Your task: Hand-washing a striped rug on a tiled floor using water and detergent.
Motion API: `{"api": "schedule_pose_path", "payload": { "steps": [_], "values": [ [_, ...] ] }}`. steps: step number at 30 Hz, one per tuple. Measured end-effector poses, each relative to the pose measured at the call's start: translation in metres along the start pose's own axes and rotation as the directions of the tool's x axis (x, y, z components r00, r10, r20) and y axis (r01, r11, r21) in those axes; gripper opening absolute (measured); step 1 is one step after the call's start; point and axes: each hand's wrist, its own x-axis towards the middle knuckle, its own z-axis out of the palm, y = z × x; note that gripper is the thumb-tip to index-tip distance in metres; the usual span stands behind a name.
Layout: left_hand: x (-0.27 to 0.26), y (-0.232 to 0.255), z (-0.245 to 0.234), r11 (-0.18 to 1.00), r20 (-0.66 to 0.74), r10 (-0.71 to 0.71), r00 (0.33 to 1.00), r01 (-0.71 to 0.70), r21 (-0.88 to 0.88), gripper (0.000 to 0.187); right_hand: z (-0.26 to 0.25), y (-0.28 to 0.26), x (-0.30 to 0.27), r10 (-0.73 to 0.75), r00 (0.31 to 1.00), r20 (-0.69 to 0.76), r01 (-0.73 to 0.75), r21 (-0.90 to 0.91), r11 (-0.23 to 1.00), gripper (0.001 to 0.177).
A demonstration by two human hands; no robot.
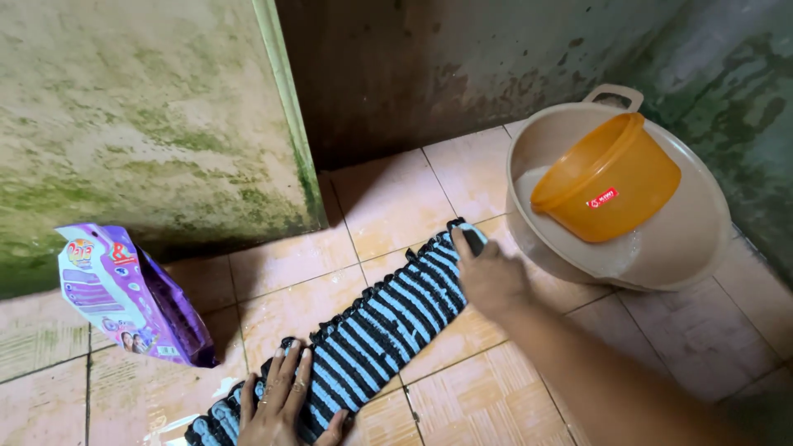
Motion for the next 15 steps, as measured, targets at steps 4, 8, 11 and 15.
{"api": "schedule_pose_path", "payload": {
  "steps": [4,8,11,15],
  "values": [
    [-0.005,-0.003,0.012,1.000,-0.060,0.012,0.998,-0.013,-0.022,0.114,0.048,-0.094,-0.035,0.033,0.999,-0.016,-0.023,0.404,0.915,0.072],
    [-0.017,-0.023,0.030,0.999,-0.041,0.030,0.999,-0.029,0.037,0.112,0.001,-0.159,-0.112,-0.512,0.852,0.106,0.481,0.226,0.847,0.088],
    [-0.010,-0.015,0.023,0.999,-0.001,0.004,1.000,-0.004,0.048,0.112,0.003,-0.118,-0.092,-0.663,0.748,0.028,0.659,0.088,0.747,0.083],
    [0.001,0.000,0.002,1.000,-0.009,-0.022,1.000,0.022,-0.004,0.116,0.030,-0.018,-0.008,-0.347,0.931,-0.111,0.338,-0.092,0.937,0.059]
  ]
}}
